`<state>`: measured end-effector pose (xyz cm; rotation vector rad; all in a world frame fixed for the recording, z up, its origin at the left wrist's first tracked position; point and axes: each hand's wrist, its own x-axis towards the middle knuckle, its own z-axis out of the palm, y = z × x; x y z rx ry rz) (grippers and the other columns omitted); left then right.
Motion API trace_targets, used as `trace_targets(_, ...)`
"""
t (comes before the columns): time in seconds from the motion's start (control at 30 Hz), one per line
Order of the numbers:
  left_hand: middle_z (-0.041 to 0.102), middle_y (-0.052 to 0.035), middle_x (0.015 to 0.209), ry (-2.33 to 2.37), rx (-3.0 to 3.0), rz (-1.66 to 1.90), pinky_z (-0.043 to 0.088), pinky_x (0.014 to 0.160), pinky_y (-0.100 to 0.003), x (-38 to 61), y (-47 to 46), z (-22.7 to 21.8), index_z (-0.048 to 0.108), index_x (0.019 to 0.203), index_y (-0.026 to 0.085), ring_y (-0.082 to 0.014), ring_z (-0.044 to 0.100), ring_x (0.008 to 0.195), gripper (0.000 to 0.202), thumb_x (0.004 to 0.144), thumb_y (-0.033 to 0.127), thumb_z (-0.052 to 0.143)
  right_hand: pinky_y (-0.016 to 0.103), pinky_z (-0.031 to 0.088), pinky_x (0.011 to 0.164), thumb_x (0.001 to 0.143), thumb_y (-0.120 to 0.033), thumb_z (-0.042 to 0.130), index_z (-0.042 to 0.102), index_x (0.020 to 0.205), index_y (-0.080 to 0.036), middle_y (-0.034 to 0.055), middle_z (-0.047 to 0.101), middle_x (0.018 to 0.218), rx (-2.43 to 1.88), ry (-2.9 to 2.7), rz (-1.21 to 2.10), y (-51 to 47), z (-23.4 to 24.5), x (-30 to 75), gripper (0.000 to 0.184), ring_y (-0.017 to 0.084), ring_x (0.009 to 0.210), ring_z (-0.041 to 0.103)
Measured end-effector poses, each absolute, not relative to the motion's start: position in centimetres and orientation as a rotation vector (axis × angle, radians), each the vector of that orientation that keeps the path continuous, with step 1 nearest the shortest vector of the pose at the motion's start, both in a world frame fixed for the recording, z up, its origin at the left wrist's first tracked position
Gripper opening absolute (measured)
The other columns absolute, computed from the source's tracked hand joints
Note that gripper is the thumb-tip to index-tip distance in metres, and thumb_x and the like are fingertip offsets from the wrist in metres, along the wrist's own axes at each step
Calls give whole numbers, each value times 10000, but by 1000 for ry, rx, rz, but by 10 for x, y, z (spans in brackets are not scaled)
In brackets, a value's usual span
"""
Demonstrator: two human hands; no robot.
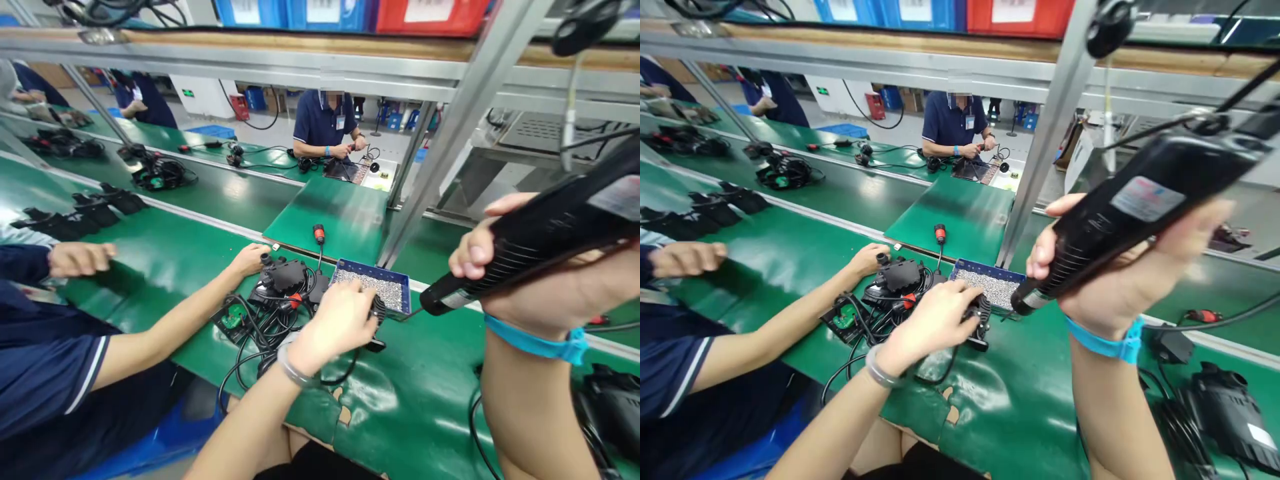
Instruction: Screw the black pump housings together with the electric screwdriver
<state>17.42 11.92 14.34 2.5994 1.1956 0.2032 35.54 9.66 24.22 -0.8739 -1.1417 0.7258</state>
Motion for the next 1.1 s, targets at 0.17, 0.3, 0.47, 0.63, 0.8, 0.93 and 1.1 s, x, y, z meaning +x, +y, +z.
trace_targets(0.17,687,-151,1143,1175,2554,167,547,954,-426,166,118,145,618,1252,123,-313,676,1083,385,978,386,553,302,403,323,900,-760,254,717,799,-186,28,588,470,-747,-1068,841,99,234,347,745,165,361,530)
trace_targets(0.3,634,-189,1119,1545,2514,149,582,837,-489,185,101,139,649,1178,115,-387,676,1020,592,858,613,657,284,395,337,814,-833,391,717,772,-185,28,593,462,-713,-1039,901,100,231,346,726,161,365,537)
trace_targets(0.47,611,-159,1275,1033,2577,174,533,1028,-475,167,114,135,560,1365,138,-337,640,1170,511,876,244,663,283,388,330,825,-854,373,721,768,-191,17,579,454,-732,-1044,917,95,233,346,751,161,360,530)
trace_targets(0.63,514,-138,1422,698,2422,358,462,1144,-430,150,130,120,496,1386,163,-292,528,1333,609,800,88,647,262,388,313,809,-881,349,737,765,-192,18,579,449,-672,-1018,947,94,228,339,792,145,338,514)
trace_targets(0.8,494,-134,1476,675,2392,383,409,1191,-492,153,130,110,533,1309,200,-315,464,1412,512,835,121,707,273,371,317,775,-913,351,712,774,-185,25,574,456,-617,-1017,957,101,221,326,813,155,335,502)
trace_targets(0.93,493,-163,1491,653,2393,415,390,1209,-478,152,132,107,492,1370,166,-300,456,1424,597,831,121,743,263,391,322,808,-884,365,719,789,-196,13,580,466,-586,-1080,1000,106,217,319,774,147,340,512)
trace_targets(1.1,550,-142,1436,667,2370,419,445,1154,-490,151,131,108,537,1344,195,-306,509,1374,548,839,145,743,262,420,321,763,-880,459,732,809,-224,7,621,493,-537,-1228,1198,107,220,321,712,149,351,537)
